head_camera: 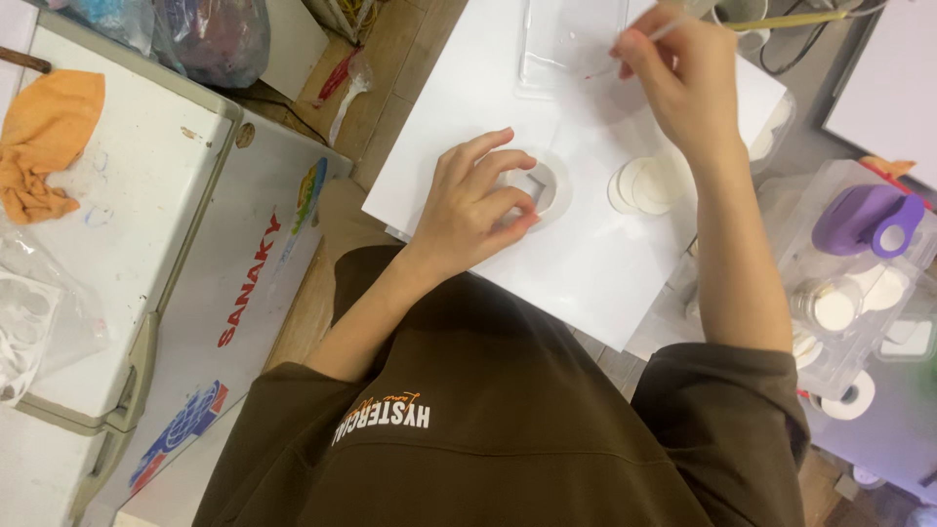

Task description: The person assembles a white fondant flower on a workspace by using a thin brush to apply a substance to several small white circular petals and attaching them one by one to a central base.

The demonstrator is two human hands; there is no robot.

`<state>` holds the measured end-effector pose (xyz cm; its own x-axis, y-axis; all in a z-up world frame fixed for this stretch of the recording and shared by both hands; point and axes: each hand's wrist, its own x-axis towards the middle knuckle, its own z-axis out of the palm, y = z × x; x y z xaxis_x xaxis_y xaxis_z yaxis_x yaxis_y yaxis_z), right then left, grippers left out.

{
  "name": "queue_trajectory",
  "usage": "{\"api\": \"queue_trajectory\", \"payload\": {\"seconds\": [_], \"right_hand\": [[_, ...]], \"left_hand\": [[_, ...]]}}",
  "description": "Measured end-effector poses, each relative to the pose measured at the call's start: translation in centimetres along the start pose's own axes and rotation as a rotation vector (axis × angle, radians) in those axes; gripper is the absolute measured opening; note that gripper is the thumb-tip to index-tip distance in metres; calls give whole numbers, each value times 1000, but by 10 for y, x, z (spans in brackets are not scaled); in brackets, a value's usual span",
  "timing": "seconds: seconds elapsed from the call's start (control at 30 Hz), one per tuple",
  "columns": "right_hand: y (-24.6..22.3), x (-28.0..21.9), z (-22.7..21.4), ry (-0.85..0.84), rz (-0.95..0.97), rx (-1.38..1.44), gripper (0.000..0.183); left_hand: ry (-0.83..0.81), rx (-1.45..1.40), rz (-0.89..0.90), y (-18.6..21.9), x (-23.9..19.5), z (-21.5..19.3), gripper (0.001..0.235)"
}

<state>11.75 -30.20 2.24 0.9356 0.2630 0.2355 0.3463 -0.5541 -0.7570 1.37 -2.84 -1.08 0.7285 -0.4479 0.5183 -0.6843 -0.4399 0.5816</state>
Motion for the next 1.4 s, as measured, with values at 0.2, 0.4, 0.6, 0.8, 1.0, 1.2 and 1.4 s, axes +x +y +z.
{"api": "queue_trajectory", "payload": {"seconds": [0.2,0.4,0.6,0.8,1.0,1.2,1.4], "right_hand": [[-28,-80,10,50,24,547,20],[-48,-149,39,56,100,422,13],[-35,-159,51,197,215,632,8],[-34,-162,55,205,170,546,8],[-33,-157,52,206,189,511,8],[-38,-158,48,152,139,400,5],[-41,-156,49,159,135,381,4]], "left_hand": [[22,38,-23,10,2,4,19],[18,-13,-66,11,3,6,20],[-11,-35,-97,8,3,6,24],[-21,-32,-79,13,7,5,28],[-35,-28,-87,12,8,5,30],[-39,-34,-95,11,5,8,30],[-35,-9,-85,8,3,8,32]]}}
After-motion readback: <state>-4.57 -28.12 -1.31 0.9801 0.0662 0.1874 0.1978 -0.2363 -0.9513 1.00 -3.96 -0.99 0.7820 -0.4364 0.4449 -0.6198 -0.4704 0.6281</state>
